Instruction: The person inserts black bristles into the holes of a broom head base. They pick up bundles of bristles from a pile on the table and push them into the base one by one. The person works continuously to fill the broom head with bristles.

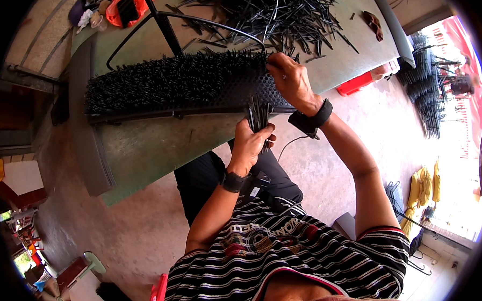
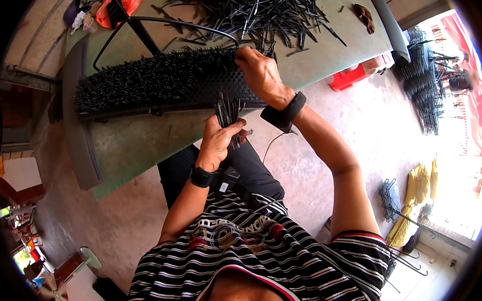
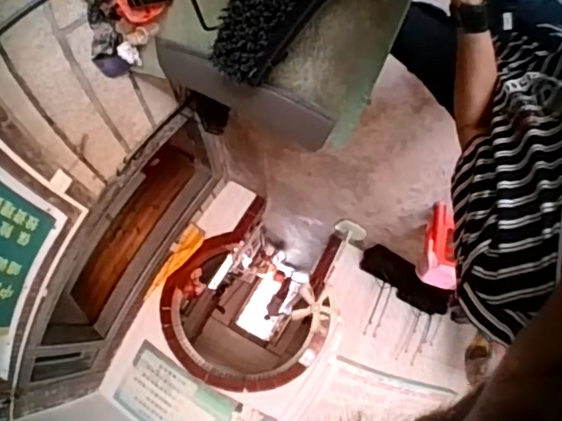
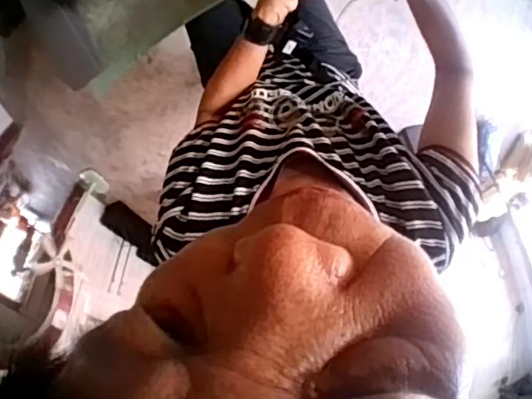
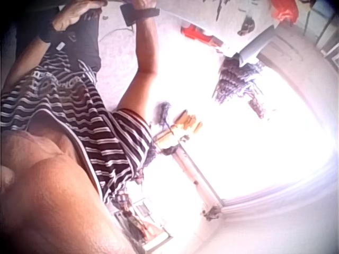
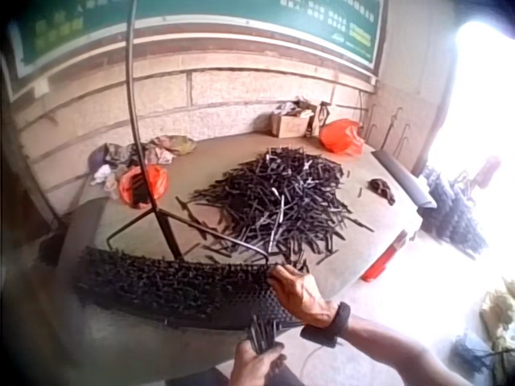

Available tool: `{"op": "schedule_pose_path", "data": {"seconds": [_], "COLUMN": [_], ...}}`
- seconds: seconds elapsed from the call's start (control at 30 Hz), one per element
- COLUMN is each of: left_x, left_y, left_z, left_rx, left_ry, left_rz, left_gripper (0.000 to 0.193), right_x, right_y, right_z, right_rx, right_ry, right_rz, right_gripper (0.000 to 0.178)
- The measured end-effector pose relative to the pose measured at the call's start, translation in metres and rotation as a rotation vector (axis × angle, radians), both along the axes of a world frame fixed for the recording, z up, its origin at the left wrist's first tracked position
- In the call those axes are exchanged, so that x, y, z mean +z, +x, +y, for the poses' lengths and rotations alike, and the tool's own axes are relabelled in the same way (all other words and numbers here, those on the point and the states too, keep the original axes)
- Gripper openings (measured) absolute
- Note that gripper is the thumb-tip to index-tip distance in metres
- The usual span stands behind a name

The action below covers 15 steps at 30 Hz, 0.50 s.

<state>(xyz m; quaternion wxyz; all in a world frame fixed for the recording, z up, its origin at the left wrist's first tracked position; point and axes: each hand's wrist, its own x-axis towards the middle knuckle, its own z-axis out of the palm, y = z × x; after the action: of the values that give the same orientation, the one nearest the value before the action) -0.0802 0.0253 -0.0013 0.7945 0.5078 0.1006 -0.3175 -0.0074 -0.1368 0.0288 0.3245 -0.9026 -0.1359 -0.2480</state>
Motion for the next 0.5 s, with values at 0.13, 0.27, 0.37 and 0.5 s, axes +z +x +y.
{"op": "schedule_pose_path", "data": {"seconds": [0.13,0.27,0.37,0.5], "left_x": [-0.008,-0.009,-0.014,-0.021], "left_y": [0.0,-0.002,-0.002,-0.003], "left_z": [0.0,-0.003,-0.002,-0.004], "left_rx": [-0.031,-0.016,-0.006,-0.029], "left_ry": [0.028,0.037,0.038,0.078], "left_rz": [-0.029,-0.062,-0.11,-0.178], "left_gripper": [0.017,0.017,0.016,0.016], "right_x": [0.007,0.013,0.03,0.025], "right_y": [0.005,0.007,-0.009,-0.018], "right_z": [-0.003,0.003,0.018,0.023], "right_rx": [0.005,-0.053,-0.038,0.033], "right_ry": [-0.319,-0.423,-0.171,-0.167], "right_rz": [0.059,0.148,0.261,0.53], "right_gripper": [0.006,0.008,0.013,0.028]}}
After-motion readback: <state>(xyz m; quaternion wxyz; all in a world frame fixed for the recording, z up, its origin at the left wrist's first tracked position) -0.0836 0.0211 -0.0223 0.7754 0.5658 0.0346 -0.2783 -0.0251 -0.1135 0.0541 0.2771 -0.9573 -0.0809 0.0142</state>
